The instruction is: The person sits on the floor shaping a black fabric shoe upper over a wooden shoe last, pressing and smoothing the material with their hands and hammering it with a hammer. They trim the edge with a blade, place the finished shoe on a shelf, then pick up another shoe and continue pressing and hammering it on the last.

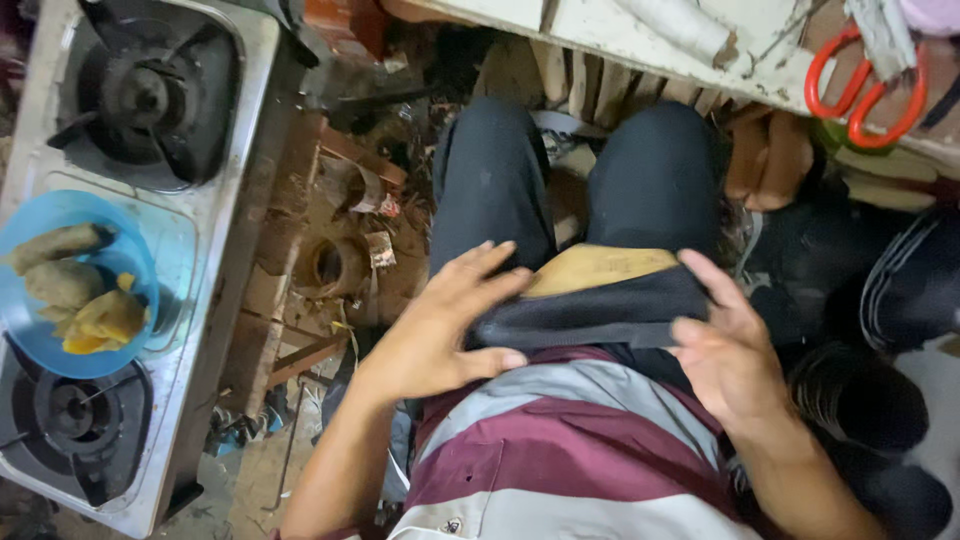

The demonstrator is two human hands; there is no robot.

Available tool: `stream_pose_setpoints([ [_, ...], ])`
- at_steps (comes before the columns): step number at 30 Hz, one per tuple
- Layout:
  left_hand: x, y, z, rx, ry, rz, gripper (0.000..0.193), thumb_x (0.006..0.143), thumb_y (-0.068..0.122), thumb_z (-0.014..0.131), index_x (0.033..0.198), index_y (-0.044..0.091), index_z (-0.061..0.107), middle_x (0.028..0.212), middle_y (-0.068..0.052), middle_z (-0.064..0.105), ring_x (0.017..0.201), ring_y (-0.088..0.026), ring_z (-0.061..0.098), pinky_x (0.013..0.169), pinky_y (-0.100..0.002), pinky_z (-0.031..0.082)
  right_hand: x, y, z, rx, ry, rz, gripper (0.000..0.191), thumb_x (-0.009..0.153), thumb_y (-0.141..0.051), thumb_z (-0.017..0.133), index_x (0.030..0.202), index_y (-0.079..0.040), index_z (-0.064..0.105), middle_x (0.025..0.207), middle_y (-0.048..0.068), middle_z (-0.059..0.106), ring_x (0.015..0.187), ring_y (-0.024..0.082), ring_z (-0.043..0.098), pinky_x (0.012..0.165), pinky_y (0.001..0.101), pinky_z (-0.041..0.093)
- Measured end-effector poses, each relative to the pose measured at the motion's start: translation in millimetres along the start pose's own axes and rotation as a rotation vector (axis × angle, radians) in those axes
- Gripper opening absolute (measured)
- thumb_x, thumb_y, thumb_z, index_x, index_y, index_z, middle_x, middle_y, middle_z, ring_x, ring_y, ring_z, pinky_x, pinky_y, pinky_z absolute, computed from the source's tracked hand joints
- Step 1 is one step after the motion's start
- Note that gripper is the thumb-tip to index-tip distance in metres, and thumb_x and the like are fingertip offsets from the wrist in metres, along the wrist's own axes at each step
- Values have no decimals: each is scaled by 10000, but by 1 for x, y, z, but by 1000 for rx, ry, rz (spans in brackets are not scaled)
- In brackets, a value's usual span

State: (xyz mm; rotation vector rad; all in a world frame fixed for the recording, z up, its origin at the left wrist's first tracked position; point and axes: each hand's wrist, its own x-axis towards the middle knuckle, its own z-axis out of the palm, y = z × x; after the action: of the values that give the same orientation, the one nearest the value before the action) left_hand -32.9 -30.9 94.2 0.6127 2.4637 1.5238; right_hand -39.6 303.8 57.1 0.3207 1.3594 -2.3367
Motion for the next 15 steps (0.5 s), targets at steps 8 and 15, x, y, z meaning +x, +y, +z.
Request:
stream_pose_setpoints([
  [8, 18, -50, 36, -1387, 646, -128, 623, 1047, 503, 599, 1372, -25, 553, 1237, -253, 670, 1082, -340, 660, 965, -483, 544, -13, 29, 11, 199, -111, 451, 681, 904, -223, 640, 1511, -12, 415, 1305, 335, 600, 1090, 474, 599, 945, 593, 505],
  [15, 44, -60, 39, -1408, 499, -313, 581, 1024, 488, 488, 1315, -13, 531, 1179, -228, 685, 1122, -349, 672, 974, -465, 570, -5, 21, 25, -1374, -300, -192, 626, 866, -420, 788, 1328, -57, 574, 1511, 230, 545, 1367, 322, 541, 1072, 389, 446],
])
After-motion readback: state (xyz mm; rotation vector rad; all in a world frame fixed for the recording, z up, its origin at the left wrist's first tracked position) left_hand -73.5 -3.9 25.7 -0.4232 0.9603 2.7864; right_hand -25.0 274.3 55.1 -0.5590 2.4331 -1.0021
